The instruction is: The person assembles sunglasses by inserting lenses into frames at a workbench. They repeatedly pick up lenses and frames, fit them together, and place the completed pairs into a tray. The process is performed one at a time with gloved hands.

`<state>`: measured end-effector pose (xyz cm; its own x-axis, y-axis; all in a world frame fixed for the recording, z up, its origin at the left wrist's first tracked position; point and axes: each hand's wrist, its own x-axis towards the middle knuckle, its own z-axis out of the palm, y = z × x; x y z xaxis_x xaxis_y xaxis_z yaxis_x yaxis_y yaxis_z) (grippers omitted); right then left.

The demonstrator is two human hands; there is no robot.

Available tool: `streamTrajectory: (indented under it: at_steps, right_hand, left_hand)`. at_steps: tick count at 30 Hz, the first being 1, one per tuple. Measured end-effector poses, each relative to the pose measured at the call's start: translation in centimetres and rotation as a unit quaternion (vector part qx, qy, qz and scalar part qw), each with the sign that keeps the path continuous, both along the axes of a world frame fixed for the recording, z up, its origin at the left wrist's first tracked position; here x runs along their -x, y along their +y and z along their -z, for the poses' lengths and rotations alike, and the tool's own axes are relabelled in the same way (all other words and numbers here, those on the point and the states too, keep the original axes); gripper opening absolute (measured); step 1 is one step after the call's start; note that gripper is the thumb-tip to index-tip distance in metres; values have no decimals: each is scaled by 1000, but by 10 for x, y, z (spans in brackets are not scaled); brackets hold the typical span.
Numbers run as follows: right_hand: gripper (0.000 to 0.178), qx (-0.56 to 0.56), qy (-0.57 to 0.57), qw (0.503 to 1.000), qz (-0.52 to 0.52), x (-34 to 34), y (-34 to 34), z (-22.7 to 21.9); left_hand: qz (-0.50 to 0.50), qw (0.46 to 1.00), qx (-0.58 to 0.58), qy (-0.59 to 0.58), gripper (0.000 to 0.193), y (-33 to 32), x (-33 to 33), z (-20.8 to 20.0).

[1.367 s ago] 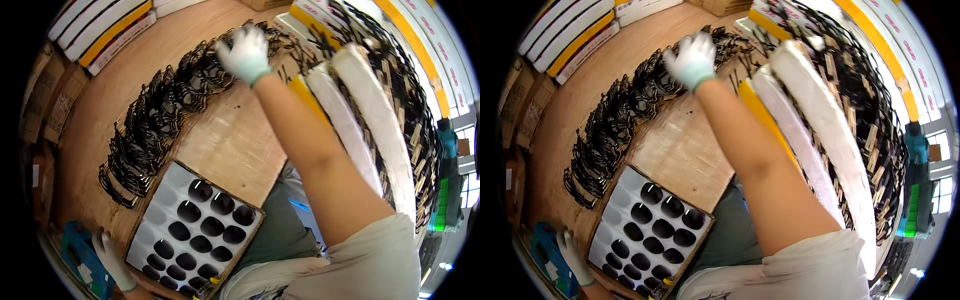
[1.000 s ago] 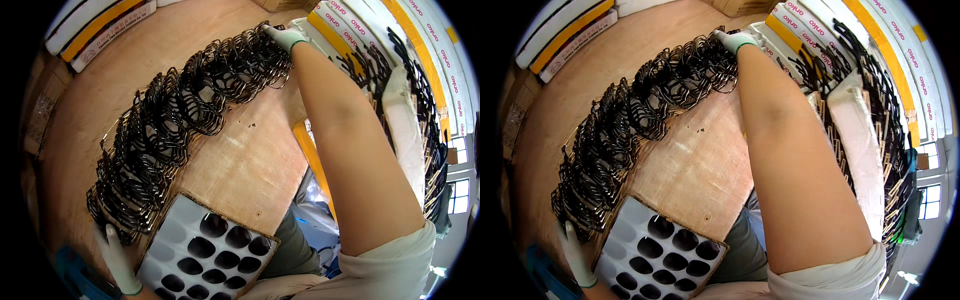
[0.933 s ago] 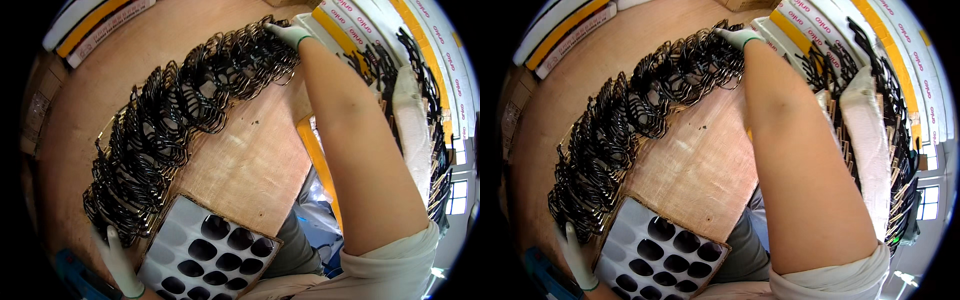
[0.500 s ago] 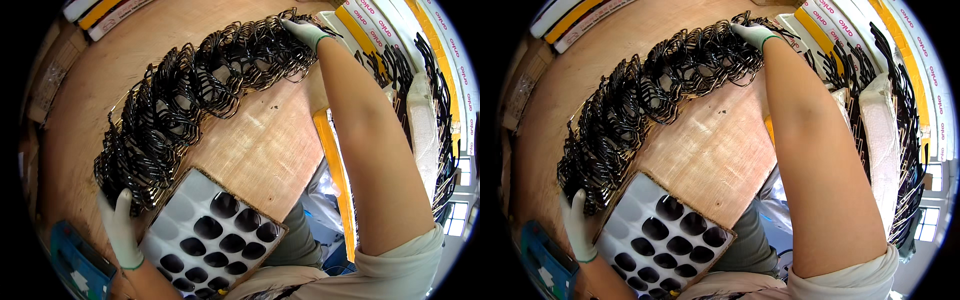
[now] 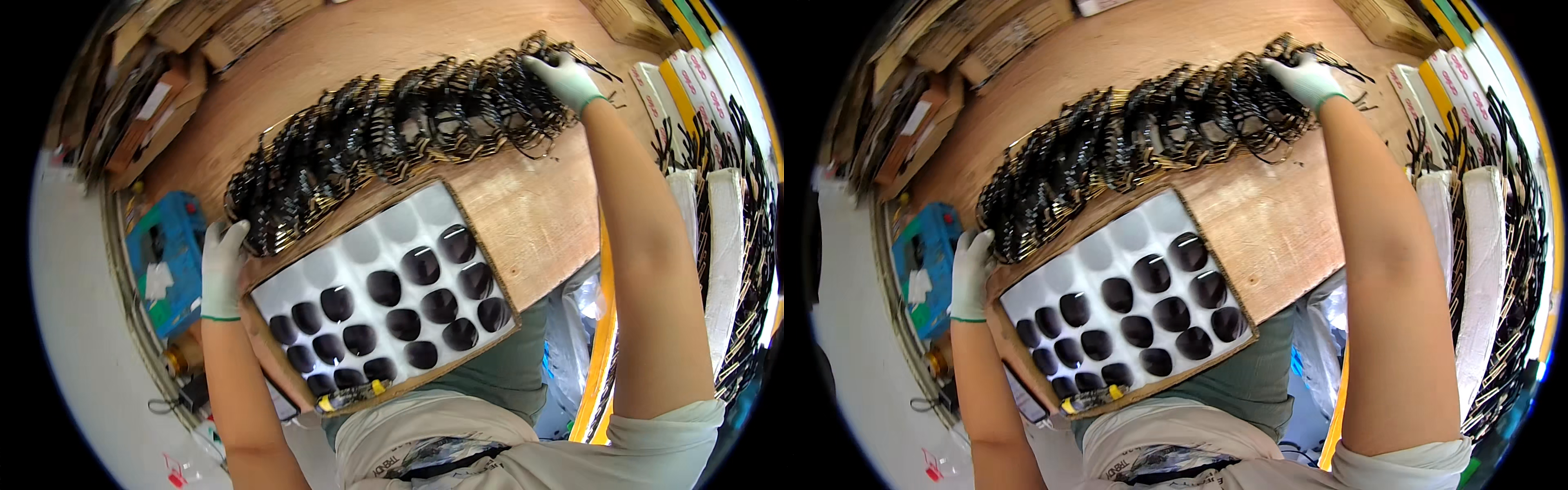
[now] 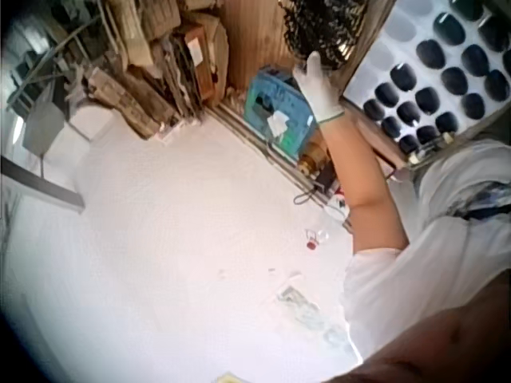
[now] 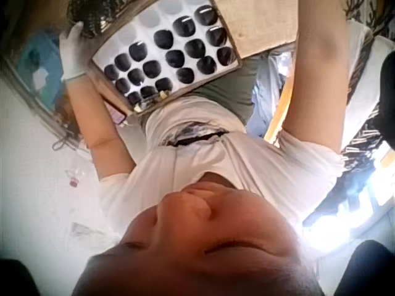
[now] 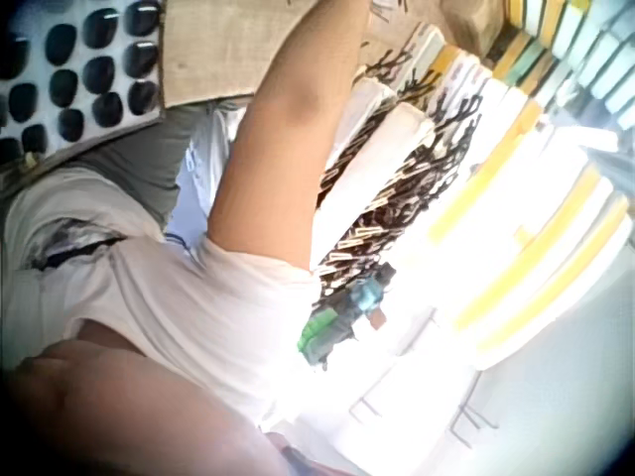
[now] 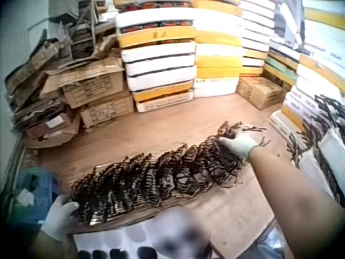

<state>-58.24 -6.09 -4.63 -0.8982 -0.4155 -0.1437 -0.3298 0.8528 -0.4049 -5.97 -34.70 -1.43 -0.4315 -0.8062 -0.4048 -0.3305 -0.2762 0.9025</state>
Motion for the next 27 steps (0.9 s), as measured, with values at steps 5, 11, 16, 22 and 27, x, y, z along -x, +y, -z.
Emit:
streamTrajectory:
  at_steps: [5, 11, 16, 22, 27]
  right_hand:
    - [82, 109, 210, 968, 82, -76, 34, -15]
    - [61, 219, 120, 967, 59, -255, 135, 68]
    - [57, 72, 173, 981, -43, -304, 146, 100]
    - [54, 15, 212, 976, -53, -299, 149, 105]
    - [50, 10, 226, 972, -57, -295, 151, 110]
  left_hand:
    - [50, 952, 256, -160, 56, 30, -73, -12]
    - [-40, 949, 255, -184, 28, 114, -223, -6]
    - [-192, 940, 170, -225, 31, 154, -338, 51]
    - [-136, 929, 187, -289, 60, 167, -330, 74]
    - [38, 936, 159, -312, 61, 133, -336, 55]
